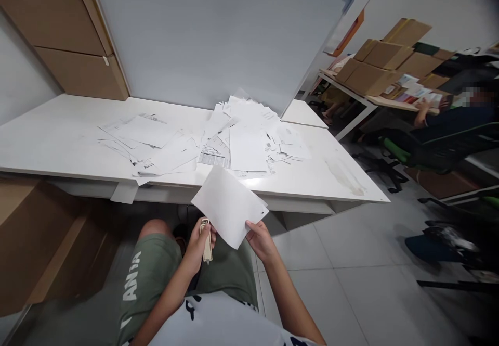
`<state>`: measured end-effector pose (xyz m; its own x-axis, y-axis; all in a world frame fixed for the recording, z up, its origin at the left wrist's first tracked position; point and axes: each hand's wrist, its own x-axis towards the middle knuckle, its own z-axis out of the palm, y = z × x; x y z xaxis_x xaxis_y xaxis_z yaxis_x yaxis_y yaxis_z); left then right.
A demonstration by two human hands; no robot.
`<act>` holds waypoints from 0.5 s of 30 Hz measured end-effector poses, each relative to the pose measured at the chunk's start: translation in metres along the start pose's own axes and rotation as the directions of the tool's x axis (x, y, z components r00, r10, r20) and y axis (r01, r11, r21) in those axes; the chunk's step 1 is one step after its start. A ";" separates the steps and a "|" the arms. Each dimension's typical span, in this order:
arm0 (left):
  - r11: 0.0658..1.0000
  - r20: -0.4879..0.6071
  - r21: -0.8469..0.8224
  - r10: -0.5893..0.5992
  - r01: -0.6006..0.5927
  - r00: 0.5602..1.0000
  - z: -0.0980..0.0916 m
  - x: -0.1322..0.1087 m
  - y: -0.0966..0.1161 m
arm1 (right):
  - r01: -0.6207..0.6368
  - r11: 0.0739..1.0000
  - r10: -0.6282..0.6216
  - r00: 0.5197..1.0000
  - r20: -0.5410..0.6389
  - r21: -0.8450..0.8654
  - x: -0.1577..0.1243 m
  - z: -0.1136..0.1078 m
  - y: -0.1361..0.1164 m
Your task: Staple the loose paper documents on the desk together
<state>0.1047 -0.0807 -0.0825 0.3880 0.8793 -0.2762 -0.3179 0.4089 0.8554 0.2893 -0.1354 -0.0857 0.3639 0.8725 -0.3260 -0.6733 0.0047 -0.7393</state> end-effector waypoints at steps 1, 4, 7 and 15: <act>0.999 0.054 -0.044 0.007 -0.004 0.999 0.000 -0.001 0.000 | 0.010 1.000 -0.010 1.000 0.006 0.005 0.000 -0.002 -0.002; 0.995 0.191 -0.091 -0.025 0.043 0.981 -0.003 -0.006 -0.002 | 0.012 1.000 -0.011 0.999 0.046 -0.018 -0.006 -0.004 -0.006; 0.990 0.315 -0.093 -0.073 0.107 0.946 -0.009 -0.013 -0.006 | -0.039 0.994 0.053 0.989 0.136 -0.106 -0.016 -0.003 -0.009; 0.917 0.300 0.397 -0.105 -0.024 0.948 -0.010 -0.038 0.029 | 0.103 0.905 -0.016 0.978 0.209 -0.413 -0.035 0.002 -0.041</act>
<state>0.0722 -0.1003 -0.0516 0.6605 0.7177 -0.2205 0.0429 0.2571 0.9654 0.3033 -0.1654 -0.0428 0.2320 0.9553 -0.1834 -0.3055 -0.1075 -0.9461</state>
